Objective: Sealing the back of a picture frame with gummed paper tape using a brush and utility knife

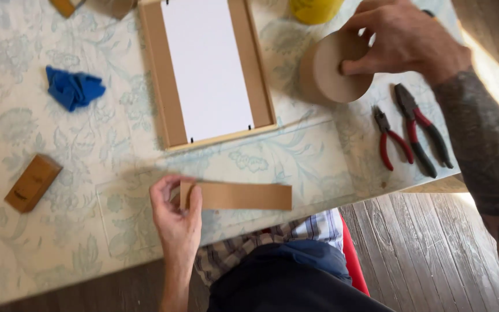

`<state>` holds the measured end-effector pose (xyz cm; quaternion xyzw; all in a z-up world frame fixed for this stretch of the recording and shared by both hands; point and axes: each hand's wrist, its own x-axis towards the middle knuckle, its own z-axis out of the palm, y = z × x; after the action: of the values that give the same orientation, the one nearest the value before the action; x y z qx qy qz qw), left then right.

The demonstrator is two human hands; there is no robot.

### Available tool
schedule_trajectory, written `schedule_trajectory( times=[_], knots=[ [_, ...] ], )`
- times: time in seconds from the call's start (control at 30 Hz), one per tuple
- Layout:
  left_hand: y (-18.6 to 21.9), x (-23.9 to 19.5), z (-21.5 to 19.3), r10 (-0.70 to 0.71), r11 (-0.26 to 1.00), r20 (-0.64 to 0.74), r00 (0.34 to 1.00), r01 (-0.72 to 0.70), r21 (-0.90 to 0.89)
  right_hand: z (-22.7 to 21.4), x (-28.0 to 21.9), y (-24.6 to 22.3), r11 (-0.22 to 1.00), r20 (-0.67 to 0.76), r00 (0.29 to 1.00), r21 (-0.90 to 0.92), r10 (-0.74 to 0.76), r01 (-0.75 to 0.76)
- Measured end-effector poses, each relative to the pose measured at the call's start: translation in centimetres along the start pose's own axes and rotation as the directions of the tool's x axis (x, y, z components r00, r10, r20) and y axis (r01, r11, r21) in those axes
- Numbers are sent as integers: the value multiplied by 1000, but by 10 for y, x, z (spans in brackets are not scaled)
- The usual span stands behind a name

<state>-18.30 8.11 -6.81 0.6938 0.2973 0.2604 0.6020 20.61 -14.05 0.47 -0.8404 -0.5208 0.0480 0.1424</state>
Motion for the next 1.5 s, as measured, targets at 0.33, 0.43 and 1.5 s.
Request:
schedule_trajectory(
  times=[0.33,0.43,1.5],
  knots=[
    [82,125,88,413,886,270,870,-453,102,-34,62,37,908,-15,908,9,418,-418],
    [65,215,175,376,911,466,801,-411,-29,-8,107,78,920,-353,874,-79,334,-384],
    [23,288,295,668,439,540,512,-857,270,-29,66,61,845,-259,962,-493,85,-208]
  ],
)
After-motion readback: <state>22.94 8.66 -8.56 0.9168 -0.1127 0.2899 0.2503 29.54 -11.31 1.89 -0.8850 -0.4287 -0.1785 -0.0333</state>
